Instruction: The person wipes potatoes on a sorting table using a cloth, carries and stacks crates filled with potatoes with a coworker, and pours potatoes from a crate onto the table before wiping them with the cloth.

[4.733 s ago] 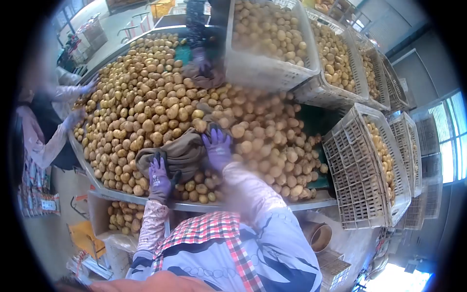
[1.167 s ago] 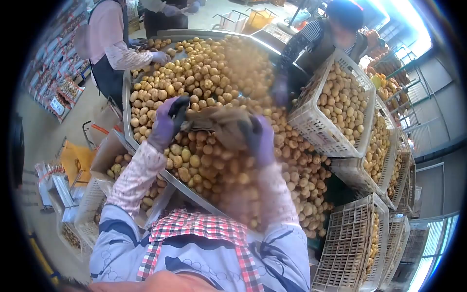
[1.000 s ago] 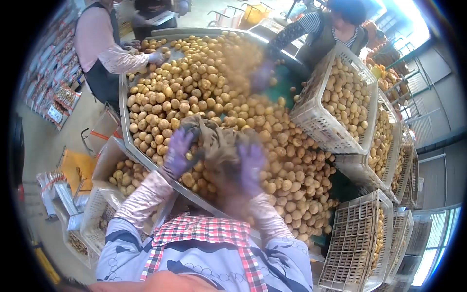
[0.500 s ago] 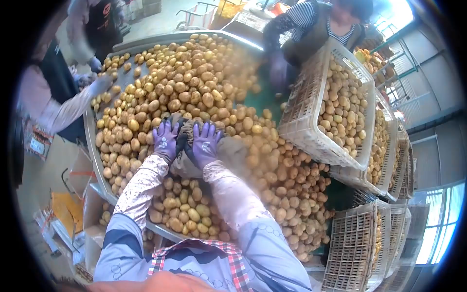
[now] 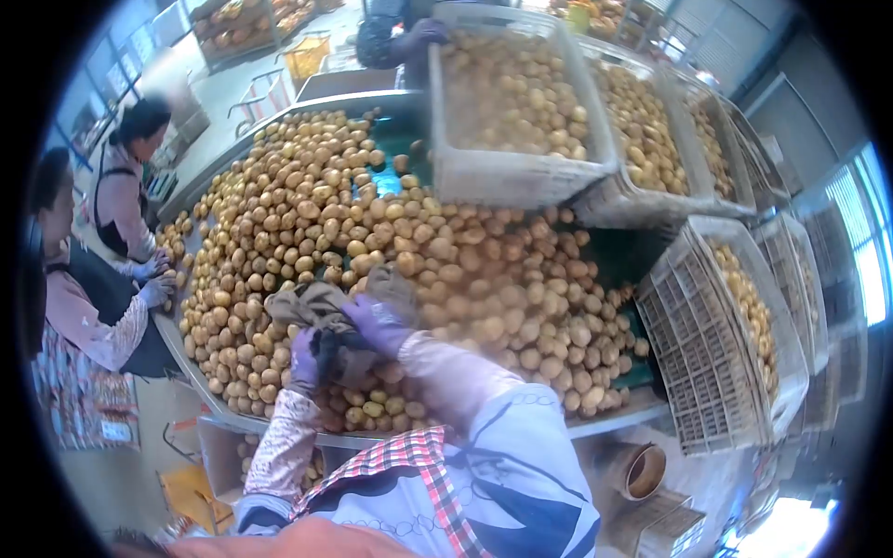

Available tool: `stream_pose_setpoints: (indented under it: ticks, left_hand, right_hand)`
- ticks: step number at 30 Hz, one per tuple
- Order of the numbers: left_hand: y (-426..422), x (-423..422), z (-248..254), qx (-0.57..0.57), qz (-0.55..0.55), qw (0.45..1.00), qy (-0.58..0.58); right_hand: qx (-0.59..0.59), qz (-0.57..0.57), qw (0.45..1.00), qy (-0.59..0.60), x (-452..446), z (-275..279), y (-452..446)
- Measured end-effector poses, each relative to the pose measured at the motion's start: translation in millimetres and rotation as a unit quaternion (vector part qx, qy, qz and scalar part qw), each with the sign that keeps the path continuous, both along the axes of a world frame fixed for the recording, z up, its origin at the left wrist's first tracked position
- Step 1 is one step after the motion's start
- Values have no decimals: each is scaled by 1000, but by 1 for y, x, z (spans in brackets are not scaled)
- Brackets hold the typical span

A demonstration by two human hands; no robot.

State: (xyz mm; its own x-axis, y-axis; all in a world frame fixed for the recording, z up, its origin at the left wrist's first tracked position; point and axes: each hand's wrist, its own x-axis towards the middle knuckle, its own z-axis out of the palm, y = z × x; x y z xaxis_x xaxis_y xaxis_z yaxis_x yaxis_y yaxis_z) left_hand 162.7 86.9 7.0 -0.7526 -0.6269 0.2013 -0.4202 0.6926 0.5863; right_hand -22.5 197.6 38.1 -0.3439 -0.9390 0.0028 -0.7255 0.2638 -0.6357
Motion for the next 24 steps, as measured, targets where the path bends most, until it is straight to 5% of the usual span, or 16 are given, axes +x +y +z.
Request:
stream_pose_setpoints:
  ticks: [2,4,6,8,10,11,13,16,17,20,24]
  left_hand:
    - [19,-23,17,5,-53,996,66]
    - [43,-51,61,77,-60,989,113]
    - [40,-89,78,-81,-71,975,196]
    - [41,-140,124,-45,-109,968,220]
    - [41,-207,154,-114,-138,950,255]
    - [43,-241,166,-128,-161,946,253]
    - [48,-309,183,-186,-183,941,218]
    - [49,-396,150,-237,-195,950,56]
    - [48,-414,127,-222,-195,955,-12]
    - [60,-406,67,-347,-196,915,-68]
    - [46,-370,6,-261,-241,934,-29]
  right_hand:
    - [-99,-55,988,-104,-32,19,51]
    - [-134,-67,986,78,-64,84,119]
    - [20,-66,996,-51,-97,163,170]
    - [108,-24,987,-116,-176,134,212]
    - [-17,-203,934,-293,-227,140,223]
    - [-94,-320,862,-383,-264,125,223]
    - [-203,-260,939,-95,-361,74,219]
    - [-286,-299,909,-56,-413,105,163]
    - [-345,-305,879,-126,-424,120,138]
    - [-418,-266,831,-252,-419,162,98]
    - [-429,-168,835,-301,-397,155,102]
